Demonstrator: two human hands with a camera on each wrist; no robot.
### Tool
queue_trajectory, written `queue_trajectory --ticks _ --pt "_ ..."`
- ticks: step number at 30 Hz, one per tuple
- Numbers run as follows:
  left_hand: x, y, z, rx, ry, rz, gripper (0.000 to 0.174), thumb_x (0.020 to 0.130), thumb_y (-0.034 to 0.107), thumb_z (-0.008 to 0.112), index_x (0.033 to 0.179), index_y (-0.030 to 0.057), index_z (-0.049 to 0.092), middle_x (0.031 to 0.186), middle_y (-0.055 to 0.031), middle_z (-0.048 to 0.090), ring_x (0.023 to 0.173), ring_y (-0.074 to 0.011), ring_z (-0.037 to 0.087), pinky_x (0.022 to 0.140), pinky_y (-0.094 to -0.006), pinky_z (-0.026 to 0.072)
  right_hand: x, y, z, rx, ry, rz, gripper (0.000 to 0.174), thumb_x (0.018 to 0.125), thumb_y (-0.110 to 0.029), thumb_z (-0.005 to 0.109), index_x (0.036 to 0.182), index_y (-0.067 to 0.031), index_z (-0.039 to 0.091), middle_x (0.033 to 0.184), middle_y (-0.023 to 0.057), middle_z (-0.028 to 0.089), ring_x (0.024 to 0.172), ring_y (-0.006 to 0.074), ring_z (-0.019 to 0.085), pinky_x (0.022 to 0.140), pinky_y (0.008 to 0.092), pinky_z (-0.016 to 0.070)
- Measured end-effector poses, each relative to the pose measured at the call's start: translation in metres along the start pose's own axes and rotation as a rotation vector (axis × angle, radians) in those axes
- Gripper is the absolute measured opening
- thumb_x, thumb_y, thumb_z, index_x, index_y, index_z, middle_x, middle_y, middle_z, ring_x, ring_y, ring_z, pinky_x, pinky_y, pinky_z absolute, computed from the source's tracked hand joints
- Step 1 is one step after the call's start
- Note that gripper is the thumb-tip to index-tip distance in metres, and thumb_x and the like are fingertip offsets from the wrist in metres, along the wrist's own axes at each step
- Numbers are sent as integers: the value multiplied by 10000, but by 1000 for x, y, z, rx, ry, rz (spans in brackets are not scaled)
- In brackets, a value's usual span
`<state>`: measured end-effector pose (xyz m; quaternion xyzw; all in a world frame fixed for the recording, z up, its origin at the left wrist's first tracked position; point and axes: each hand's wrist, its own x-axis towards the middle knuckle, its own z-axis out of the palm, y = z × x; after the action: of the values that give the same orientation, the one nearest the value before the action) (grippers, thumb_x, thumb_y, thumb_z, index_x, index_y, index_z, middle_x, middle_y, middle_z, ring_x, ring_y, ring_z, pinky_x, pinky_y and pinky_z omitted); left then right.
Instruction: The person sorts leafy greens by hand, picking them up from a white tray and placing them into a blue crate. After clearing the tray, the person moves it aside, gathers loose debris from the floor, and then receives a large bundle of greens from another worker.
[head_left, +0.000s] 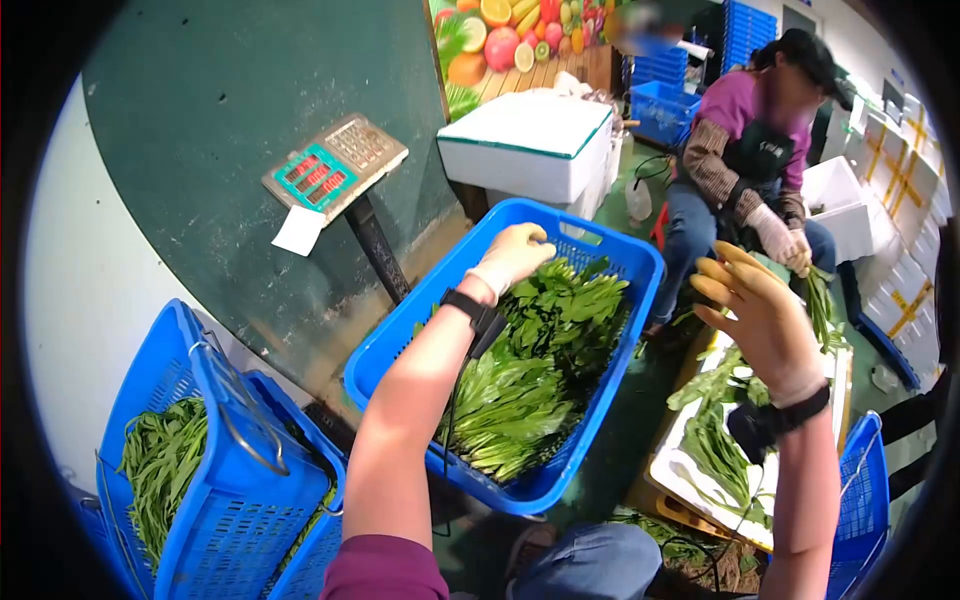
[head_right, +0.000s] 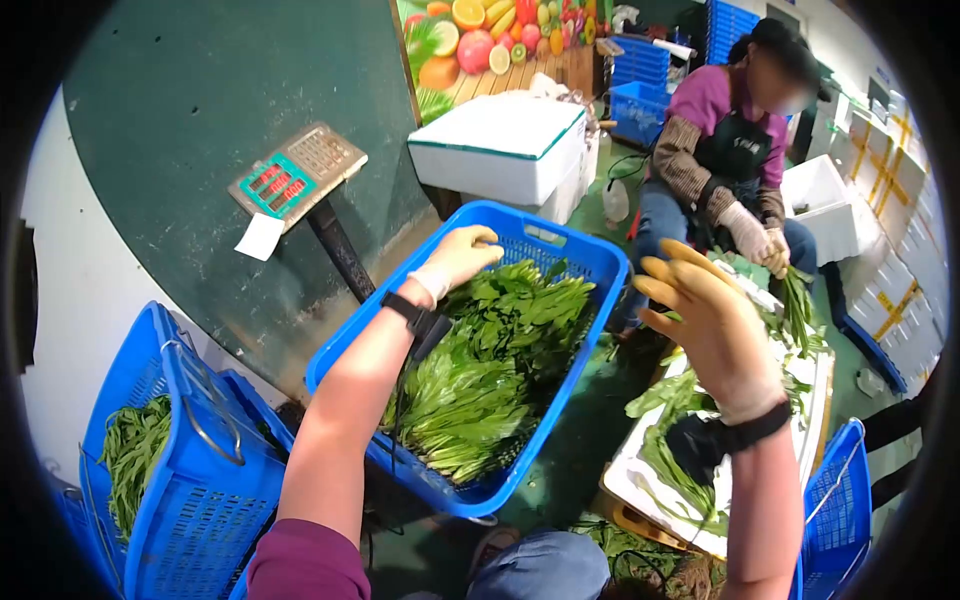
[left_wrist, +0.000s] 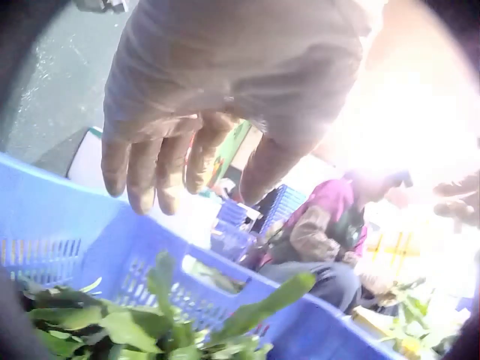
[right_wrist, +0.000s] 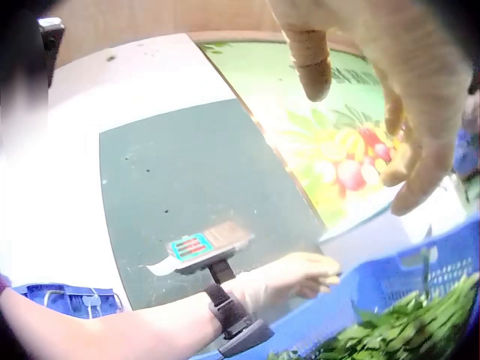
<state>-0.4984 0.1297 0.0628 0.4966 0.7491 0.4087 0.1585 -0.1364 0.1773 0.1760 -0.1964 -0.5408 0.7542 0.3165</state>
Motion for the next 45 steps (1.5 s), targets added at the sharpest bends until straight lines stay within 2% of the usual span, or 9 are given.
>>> queue_trajectory --ticks 7,12,19,25,27,29,34,42,45 --pt "-133 111 -1 -107 -164 242 376 863 215 660 1149 -28 633 1027 -148 697 954 -199 659 866 -328 512 -243 -126 -52 -393 304 -241 562 970 -277 538 1437 2 394 1179 61 630 982 124 611 831 279 482" --pt "-223 161 0 -123 -314 309 369 892 189 643 1189 -28 614 1077 -117 690 969 -166 654 879 -312 516 -467 -214 -220 -941 786 -213 752 892 -502 660 1439 -46 419 972 -50 571 812 8 524 658 151 413" --pt "-315 200 56 -229 -589 161 385 871 114 668 1225 -18 597 997 -59 682 945 -120 622 872 -289 498 -649 -194 -124 -946 886 -249 632 931 -460 596 1343 15 522 1073 88 651 945 135 601 866 284 455" --pt "-339 251 136 -111 -600 330 351 856 115 667 1160 -51 610 936 -93 684 851 -154 633 790 -301 508 -649 -152 -103 -884 706 76 418 933 -152 601 1315 10 553 1219 123 627 1128 183 575 986 336 444" --pt "-343 274 160 -83 -673 390 338 851 97 659 1148 -57 609 926 -102 685 827 -156 634 770 -299 511 -631 -126 -105 -593 666 247 455 945 -266 617 1315 -7 558 1208 116 644 1130 183 578 978 313 448" --pt "-347 285 184 -48 -695 484 333 848 69 634 1155 -57 606 920 -103 682 818 -158 637 760 -293 508 -599 -83 -128 -804 458 -41 492 918 -307 631 1268 33 568 1166 172 663 1095 215 605 945 319 464" --pt "-361 305 216 -110 -690 467 361 822 -22 596 1183 -40 596 948 -81 657 875 -147 615 824 -268 479 -525 8 -158 -869 220 -72 458 895 -315 617 1201 26 609 1105 208 670 1032 301 639 898 370 496" --pt "-341 228 253 -182 -525 518 624 695 -172 430 1288 -22 556 1226 -113 620 1089 -166 579 828 -228 438 -472 52 -123 -753 355 -259 391 830 -308 633 1046 15 672 968 196 698 911 312 669 803 375 516" --pt "-371 210 263 -491 -749 190 579 692 -159 446 1243 -29 569 1187 -137 620 1052 -211 607 891 -278 453 -463 60 -109 -782 333 -233 389 838 -319 629 1043 8 678 969 194 700 908 312 670 803 376 517"
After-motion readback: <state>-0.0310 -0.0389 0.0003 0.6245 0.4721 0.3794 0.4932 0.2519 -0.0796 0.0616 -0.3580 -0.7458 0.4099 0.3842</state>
